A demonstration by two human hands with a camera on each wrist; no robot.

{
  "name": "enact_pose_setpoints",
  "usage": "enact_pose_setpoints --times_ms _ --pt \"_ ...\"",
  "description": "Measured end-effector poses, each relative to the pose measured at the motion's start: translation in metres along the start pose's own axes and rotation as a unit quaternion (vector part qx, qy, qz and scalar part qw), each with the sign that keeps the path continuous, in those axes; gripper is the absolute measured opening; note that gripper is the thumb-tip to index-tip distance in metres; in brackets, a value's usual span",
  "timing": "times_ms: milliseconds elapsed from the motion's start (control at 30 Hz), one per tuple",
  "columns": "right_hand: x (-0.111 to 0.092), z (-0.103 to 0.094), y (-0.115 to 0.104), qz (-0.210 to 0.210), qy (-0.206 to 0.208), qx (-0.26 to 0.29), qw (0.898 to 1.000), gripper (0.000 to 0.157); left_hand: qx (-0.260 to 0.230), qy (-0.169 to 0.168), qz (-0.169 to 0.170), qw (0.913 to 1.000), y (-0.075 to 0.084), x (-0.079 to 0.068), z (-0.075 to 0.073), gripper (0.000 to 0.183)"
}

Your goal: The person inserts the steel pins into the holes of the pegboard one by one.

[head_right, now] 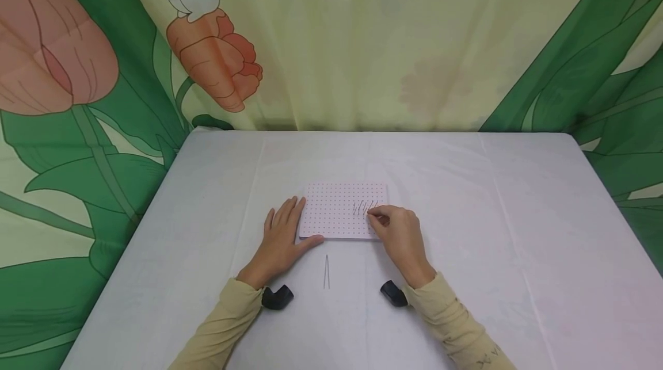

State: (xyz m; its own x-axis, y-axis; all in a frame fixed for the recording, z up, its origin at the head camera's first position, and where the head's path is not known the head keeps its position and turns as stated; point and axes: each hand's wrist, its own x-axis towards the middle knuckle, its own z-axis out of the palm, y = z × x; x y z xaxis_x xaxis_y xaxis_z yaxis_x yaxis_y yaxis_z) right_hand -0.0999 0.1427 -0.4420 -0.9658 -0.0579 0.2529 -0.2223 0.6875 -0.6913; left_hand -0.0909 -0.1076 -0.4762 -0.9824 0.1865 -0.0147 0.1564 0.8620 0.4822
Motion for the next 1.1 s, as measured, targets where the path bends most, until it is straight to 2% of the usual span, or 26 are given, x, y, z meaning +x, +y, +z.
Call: enact_pose_setpoints --times_ms 267,600,1100 --pt "-0.007 -0.002 -0.012 0.007 -0.028 0.012 1.0 0.008 0.004 0.001 0.0 1.0 -0.001 0.0 0.0 0.096" --pt "-0.014 0.004 -0.023 -0.009 -0.064 0.014 0.998 0.005 0.007 0.001 -0.001 1.0 0.0 -0.001 0.001 0.097" --pt "-0.029 0.028 -0.043 -0.043 -0.157 -0.012 0.987 0.007 0.008 0.005 0.003 1.0 0.001 -0.001 -0.001 0.096"
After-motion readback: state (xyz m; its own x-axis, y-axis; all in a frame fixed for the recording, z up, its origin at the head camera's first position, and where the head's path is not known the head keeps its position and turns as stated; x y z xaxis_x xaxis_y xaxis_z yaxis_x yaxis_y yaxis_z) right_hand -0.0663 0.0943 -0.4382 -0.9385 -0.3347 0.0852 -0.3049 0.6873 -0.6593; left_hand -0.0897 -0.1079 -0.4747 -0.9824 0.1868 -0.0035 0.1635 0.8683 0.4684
